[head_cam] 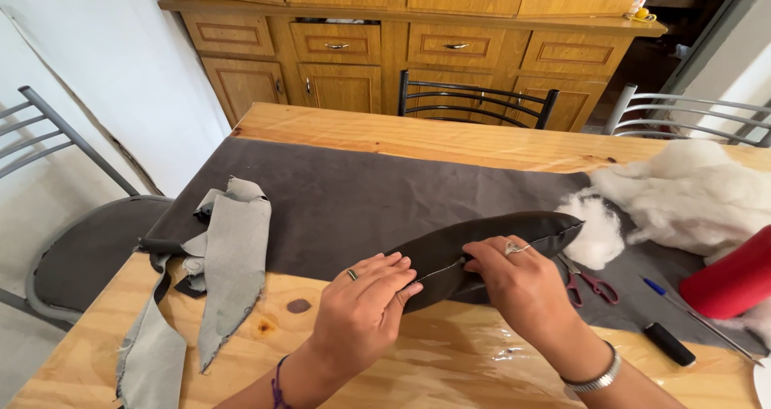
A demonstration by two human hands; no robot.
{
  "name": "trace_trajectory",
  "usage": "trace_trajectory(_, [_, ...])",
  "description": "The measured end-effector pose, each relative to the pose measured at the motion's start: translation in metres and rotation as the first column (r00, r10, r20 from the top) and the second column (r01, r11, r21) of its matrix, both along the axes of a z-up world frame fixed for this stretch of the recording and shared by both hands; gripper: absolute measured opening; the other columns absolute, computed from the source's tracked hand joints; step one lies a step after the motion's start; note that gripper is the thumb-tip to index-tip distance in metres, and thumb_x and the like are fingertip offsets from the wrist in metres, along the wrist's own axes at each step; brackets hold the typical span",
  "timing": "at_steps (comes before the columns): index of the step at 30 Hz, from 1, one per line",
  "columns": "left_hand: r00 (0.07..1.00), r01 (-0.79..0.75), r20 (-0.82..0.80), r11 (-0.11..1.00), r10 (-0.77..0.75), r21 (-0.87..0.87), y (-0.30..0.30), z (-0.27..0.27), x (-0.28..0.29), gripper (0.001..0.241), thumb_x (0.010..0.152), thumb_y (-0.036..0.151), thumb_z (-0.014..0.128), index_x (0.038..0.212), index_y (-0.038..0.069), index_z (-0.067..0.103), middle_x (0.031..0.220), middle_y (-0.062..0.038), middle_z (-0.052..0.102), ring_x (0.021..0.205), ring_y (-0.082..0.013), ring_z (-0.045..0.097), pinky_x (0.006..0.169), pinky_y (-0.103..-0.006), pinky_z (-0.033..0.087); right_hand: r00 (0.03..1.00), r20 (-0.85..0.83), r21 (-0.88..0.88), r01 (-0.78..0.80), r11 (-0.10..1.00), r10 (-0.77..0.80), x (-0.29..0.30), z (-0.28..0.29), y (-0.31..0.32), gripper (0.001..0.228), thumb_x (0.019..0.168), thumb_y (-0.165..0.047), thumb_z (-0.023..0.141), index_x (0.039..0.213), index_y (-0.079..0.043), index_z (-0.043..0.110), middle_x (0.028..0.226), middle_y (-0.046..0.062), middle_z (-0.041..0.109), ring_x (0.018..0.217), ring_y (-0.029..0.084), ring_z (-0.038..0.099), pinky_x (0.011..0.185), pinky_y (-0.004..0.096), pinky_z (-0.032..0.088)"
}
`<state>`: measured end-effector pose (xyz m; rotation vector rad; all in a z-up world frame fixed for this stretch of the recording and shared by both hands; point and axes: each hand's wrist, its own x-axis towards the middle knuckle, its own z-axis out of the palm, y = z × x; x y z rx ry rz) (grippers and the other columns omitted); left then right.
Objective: Hand-sewing a black fabric pillow closed using a needle and thread.
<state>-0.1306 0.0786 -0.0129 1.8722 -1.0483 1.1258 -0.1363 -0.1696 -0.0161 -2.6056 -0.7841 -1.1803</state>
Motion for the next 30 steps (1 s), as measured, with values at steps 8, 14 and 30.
trace_trajectory(8, [0.992, -0.009, -0.126, 0.998, 0.001, -0.057, -0.002, 0.007, -0.014, 0.007, 0.092, 0.006, 0.072, 0.096, 0.002, 0.076, 0.095, -0.006, 0.08, 0.094, -0.0231, 0.079, 0.093, -0.0365, 0.063, 0.94, -0.191, 0.285, -0.221, 0.933, 0.281, -0.035, 0.029, 0.005, 0.026, 0.079, -0.029, 0.085, 0.095, -0.011, 0.075, 0.093, -0.002, 0.077, 0.085, 0.016, 0.071, 0.08, 0.029, 0.059])
trace_trajectory(14, [0.989, 0.063, -0.13, 0.996, -0.071, -0.069, -0.008, 0.007, -0.028, 0.009, 0.091, 0.002, 0.071, 0.099, -0.001, 0.075, 0.101, -0.013, 0.079, 0.097, -0.0281, 0.078, 0.095, -0.042, 0.061, 0.994, -0.044, 0.281, -0.084, 0.956, 0.101, -0.057, 0.006, 0.047, 0.041, 0.072, -0.059, 0.085, 0.081, -0.021, 0.071, 0.076, -0.011, 0.069, 0.07, 0.012, 0.064, 0.082, 0.032, 0.043])
trace_trajectory(30, [0.995, 0.02, -0.099, 0.996, -0.028, -0.084, -0.009, -0.009, -0.033, 0.011, 0.089, 0.001, 0.075, 0.1, 0.001, 0.073, 0.103, -0.012, 0.079, 0.098, -0.027, 0.078, 0.095, -0.0418, 0.062, 0.438, -0.375, 0.919, 0.293, 0.264, 0.817, -0.069, 0.017, 0.022, 0.018, 0.087, -0.009, 0.074, 0.075, 0.0, 0.064, 0.071, 0.008, 0.059, 0.068, 0.019, 0.051, 0.068, 0.035, 0.037])
